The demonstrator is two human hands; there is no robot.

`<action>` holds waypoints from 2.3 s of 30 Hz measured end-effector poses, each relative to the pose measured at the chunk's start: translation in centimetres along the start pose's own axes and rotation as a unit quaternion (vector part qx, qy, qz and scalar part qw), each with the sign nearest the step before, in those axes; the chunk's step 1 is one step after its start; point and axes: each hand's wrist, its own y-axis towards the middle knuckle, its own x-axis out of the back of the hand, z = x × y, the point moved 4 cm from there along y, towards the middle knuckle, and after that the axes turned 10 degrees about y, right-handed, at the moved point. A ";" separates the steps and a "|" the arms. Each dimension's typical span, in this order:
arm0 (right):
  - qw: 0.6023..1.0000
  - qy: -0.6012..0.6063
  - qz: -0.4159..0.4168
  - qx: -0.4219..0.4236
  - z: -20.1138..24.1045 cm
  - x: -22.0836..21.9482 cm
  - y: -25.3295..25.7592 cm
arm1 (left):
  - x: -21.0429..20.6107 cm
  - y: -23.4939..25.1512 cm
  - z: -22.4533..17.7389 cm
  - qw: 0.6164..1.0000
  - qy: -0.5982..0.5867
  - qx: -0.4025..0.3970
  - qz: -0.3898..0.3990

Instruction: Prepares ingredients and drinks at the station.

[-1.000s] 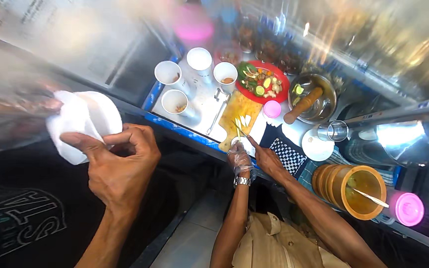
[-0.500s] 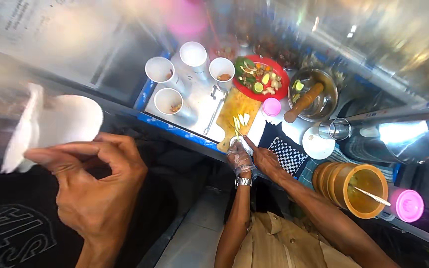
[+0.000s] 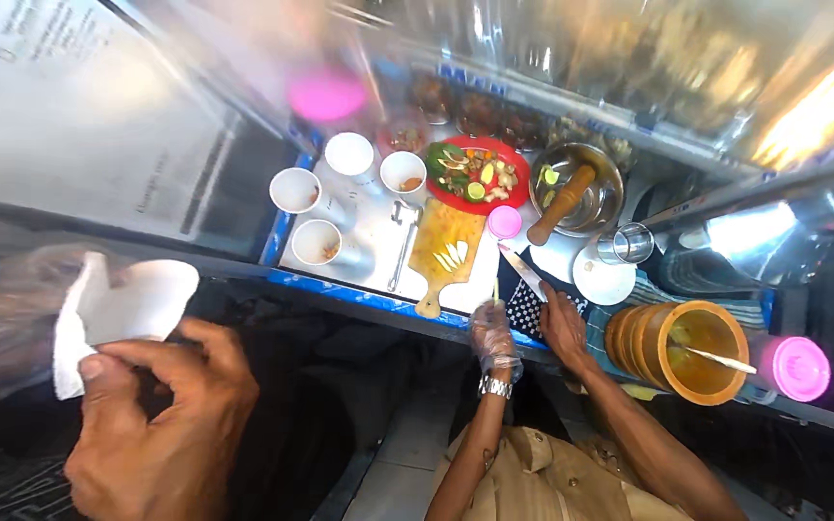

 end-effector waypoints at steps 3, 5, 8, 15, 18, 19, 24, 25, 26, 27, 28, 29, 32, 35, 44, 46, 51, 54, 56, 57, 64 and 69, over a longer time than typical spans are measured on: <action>0.997 0.007 -0.069 0.033 -0.8 0.7 0.0 | -1.3 0.1 -1.2 0.996 0.069 -0.048 0.031; 0.995 0.041 -0.074 0.046 -0.3 1.0 -0.2 | 0.6 0.4 -1.7 0.988 0.134 -0.075 -0.016; 0.994 0.100 0.040 0.015 2.1 -0.7 -0.9 | 4.9 3.4 -1.1 0.967 0.202 -0.091 -0.125; 0.989 0.142 0.036 -0.014 4.8 -4.4 -1.3 | 11.1 13.1 -0.1 0.921 0.313 -0.083 -0.215; 0.982 0.185 0.014 0.026 5.7 -3.2 -1.3 | 11.2 14.0 -0.2 0.926 0.315 -0.112 -0.176; 0.978 0.202 -0.003 0.048 6.6 -2.3 -1.1 | 11.2 14.0 -0.2 0.930 0.301 -0.122 -0.172; 0.954 0.231 -0.123 0.148 11.8 3.9 1.4 | 11.8 14.2 -0.5 0.957 0.250 -0.069 -0.133; 0.950 0.226 -0.149 0.155 12.1 5.6 2.2 | 12.0 14.4 -0.5 0.960 0.246 -0.060 -0.121; 0.952 0.221 -0.158 0.142 12.2 7.5 3.0 | 12.2 14.7 -0.5 0.962 0.246 -0.051 -0.110; 0.957 0.220 -0.153 0.114 11.9 9.4 3.9 | 12.3 15.0 -0.5 0.962 0.250 -0.043 -0.104; 0.961 0.218 -0.149 0.082 11.2 11.0 4.9 | 12.4 15.4 -0.3 0.962 0.252 -0.034 -0.099; 0.964 0.211 -0.153 0.048 10.3 12.3 6.0 | 12.4 15.6 -0.2 0.964 0.246 -0.031 -0.095; 0.973 0.158 -0.150 -0.073 7.2 14.4 10.0 | 12.1 15.5 -0.4 0.977 0.189 -0.039 -0.089; 0.977 0.116 -0.131 -0.120 4.7 14.2 11.8 | 11.8 15.2 -0.1 0.983 0.143 -0.048 -0.108; 0.963 0.203 -0.084 0.154 14.1 5.6 4.9 | 11.7 14.4 1.2 0.978 0.144 -0.061 -0.135; 0.955 0.273 0.053 0.098 15.8 1.3 4.7 | 12.0 13.9 1.4 0.977 0.135 -0.059 -0.152; 0.871 0.440 0.216 -0.027 17.9 -5.3 3.6 | 11.6 8.7 2.2 0.976 0.076 -0.055 -0.197; 0.834 0.502 0.225 -0.040 18.7 -6.0 2.2 | 9.6 4.2 2.3 0.972 0.056 -0.120 -0.195; 0.831 0.522 0.182 -0.058 17.8 -5.1 1.4 | 8.2 2.7 2.8 0.967 0.031 -0.186 -0.169; 0.838 0.520 0.151 -0.064 16.8 -4.6 1.3 | 7.9 2.6 2.8 0.960 0.029 -0.226 -0.164; 0.933 0.350 0.023 -0.079 9.8 -1.8 2.8 | 7.5 9.4 -1.2 0.934 0.258 -0.229 -0.093; 0.948 0.307 0.017 -0.082 9.4 -1.3 3.4 | 7.1 10.8 -2.4 0.893 0.340 -0.288 -0.064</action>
